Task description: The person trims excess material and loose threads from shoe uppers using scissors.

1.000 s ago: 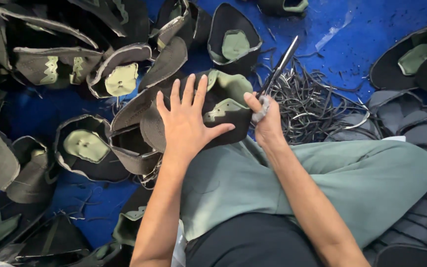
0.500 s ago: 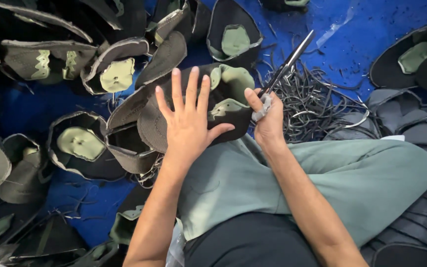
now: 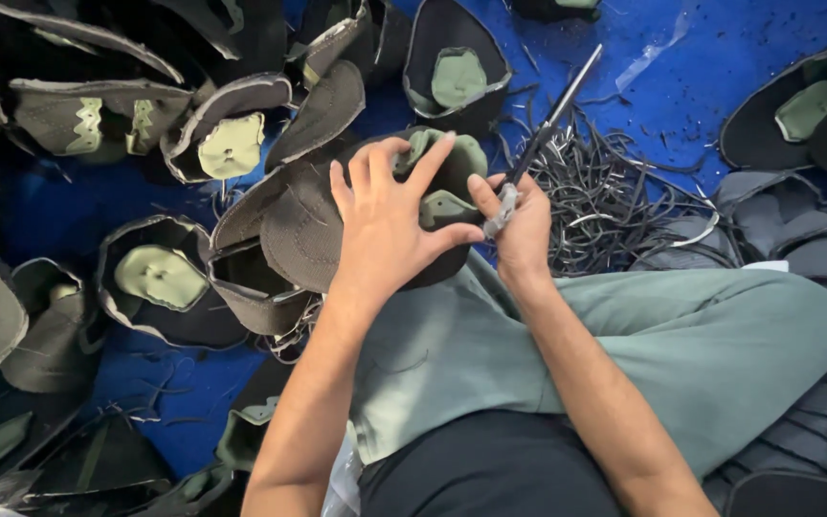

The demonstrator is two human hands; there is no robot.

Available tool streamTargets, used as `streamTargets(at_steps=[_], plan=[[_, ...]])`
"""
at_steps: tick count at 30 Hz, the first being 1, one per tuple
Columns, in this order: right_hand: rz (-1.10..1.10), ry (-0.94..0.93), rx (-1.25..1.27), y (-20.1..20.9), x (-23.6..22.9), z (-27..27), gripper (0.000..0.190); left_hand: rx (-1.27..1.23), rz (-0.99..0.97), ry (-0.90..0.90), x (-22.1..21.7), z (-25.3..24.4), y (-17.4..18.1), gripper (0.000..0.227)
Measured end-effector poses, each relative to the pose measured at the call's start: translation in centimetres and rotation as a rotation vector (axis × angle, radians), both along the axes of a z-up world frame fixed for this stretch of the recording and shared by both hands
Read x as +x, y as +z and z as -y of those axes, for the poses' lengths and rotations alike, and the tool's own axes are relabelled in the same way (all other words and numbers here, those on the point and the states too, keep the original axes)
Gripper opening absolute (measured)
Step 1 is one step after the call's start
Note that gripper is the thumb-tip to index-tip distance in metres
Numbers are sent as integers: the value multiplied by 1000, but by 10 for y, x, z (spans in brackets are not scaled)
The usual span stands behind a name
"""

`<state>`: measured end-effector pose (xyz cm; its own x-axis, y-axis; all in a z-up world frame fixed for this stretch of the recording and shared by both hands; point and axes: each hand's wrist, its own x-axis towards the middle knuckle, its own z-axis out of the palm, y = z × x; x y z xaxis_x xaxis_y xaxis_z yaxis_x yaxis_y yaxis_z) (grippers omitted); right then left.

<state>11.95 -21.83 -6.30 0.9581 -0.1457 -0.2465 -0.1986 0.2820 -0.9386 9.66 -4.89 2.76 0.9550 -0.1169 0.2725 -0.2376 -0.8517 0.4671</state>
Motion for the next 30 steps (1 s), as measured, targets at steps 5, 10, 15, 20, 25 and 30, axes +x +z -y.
streamTargets(at_steps=[5,10,15,20,25,30], plan=[[54,32,-44,-10,3,1,19,9,-49,0,8,5,13,100],[-10,-7,35,-16,3,4,19,-19,-11,-23,3,0,-6,96],[24,-4,11,-17,3,8,19,-12,71,111,-27,-28,-12,99],[42,39,15,-14,1,7,18,-16,63,276,-64,-56,-42,94],[30,22,55,-19,-3,8,19,-279,90,389,-72,-81,-46,58],[105,14,35,-25,-3,13,18,-482,105,661,-69,-101,-52,20]])
